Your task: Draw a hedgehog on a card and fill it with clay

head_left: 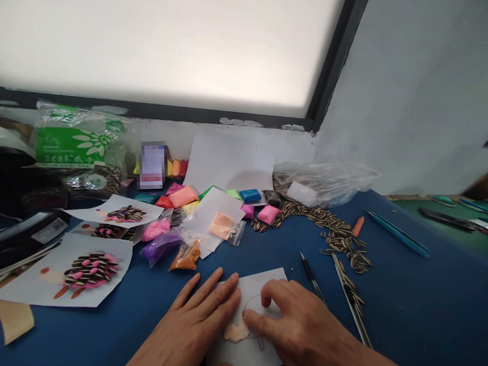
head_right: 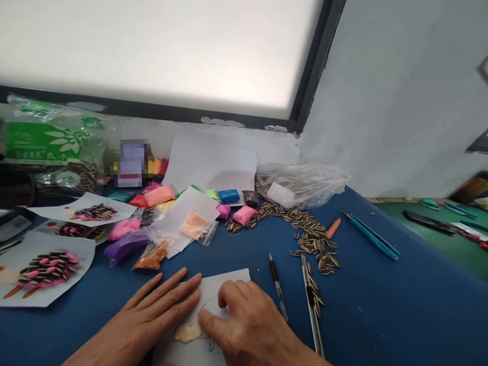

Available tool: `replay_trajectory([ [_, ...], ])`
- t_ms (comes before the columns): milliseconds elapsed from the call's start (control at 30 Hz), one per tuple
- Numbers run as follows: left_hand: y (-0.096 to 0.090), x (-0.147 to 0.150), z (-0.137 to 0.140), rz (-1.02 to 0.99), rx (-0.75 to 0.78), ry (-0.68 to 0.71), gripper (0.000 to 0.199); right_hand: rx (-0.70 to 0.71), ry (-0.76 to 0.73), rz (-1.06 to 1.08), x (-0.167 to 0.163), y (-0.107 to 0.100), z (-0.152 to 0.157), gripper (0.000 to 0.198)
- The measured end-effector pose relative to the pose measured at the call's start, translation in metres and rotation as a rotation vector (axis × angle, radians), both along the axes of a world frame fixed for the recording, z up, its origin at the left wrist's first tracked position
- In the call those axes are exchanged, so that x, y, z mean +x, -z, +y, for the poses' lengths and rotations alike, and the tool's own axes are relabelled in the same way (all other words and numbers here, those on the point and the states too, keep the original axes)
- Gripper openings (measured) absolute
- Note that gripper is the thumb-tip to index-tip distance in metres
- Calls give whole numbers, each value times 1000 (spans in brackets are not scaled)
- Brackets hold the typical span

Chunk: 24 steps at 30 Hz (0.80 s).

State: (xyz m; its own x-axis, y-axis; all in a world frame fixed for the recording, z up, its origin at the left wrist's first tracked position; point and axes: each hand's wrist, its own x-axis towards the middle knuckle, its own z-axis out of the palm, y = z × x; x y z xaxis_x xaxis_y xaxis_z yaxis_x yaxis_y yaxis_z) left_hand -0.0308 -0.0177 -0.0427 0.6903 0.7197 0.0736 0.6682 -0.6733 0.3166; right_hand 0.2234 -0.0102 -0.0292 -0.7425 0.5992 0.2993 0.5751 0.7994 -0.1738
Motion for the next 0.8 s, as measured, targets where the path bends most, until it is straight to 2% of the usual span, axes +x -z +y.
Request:
replay_trajectory([
  [167, -1, -1, -1, -60, -14, -11, 80, -40, 59, -23, 5, -8, 1, 46],
  [467, 0, -3, 0, -89, -16, -16, 80, 25, -4, -30, -1, 4, -3, 31],
  [667, -1, -4, -2, -87, -23, -12, 78, 89, 9, -38, 0, -1, -2, 15],
  [800, -2, -4, -2, -70, -17, -13, 77, 133, 27, -34, 0, -4, -3, 14],
])
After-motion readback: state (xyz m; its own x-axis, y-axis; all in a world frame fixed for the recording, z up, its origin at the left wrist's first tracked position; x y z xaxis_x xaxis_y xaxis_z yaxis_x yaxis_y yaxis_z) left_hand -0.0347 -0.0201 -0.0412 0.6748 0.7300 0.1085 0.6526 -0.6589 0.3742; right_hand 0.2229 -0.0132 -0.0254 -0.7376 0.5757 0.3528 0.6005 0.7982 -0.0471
